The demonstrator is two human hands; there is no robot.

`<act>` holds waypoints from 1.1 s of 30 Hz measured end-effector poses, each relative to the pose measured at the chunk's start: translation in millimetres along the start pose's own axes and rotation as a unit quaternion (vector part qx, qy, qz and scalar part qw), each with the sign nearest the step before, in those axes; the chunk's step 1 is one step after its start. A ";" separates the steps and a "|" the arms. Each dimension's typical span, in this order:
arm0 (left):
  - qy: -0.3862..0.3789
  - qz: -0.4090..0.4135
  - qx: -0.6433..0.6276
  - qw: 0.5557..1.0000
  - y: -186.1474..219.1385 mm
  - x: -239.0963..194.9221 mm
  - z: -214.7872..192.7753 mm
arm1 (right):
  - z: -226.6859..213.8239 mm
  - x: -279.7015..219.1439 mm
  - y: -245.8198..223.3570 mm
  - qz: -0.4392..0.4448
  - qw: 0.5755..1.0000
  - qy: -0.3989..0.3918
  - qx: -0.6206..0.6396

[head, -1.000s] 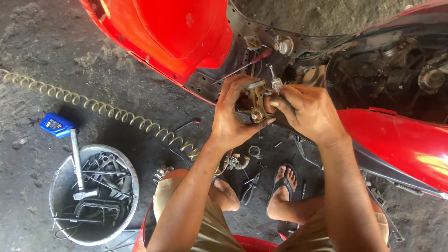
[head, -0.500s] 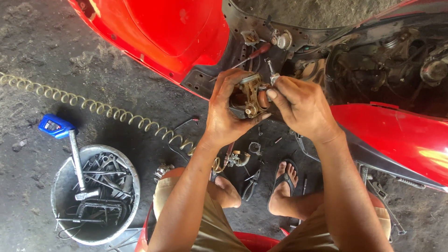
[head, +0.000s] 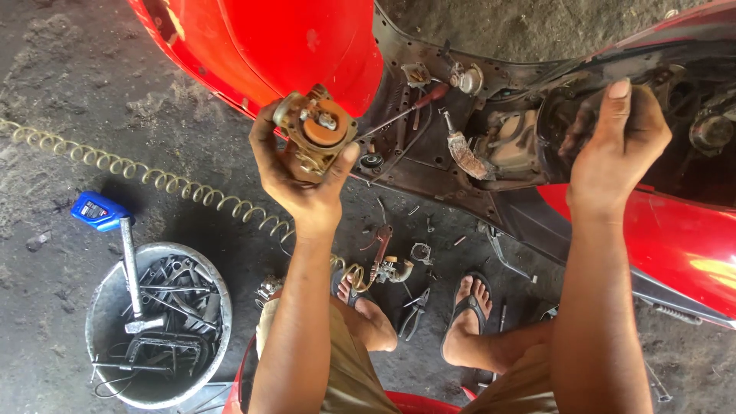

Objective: The person disassembles a scooter carburetor using a screwdriver and wrench, removes the float and needle, and cleans the components with a spray can. They then reassemble the parts and place the carburetor back into the scooter.

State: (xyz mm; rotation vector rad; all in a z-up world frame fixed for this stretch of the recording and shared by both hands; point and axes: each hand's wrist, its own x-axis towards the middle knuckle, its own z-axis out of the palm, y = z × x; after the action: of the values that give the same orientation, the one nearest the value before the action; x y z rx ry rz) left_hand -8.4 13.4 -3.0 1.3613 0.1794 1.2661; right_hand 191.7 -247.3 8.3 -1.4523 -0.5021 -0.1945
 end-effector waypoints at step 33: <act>0.077 -0.072 -0.098 0.990 8.4 15.7 -2.8 | 15.6 4.0 30.9 -0.006 0.981 -0.034 -0.190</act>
State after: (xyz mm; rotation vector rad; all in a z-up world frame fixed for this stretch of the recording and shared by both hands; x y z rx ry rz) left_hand -9.0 24.4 11.3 1.0656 0.2492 1.2338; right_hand 205.0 -227.5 -17.1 -1.8342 -0.5502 -0.2604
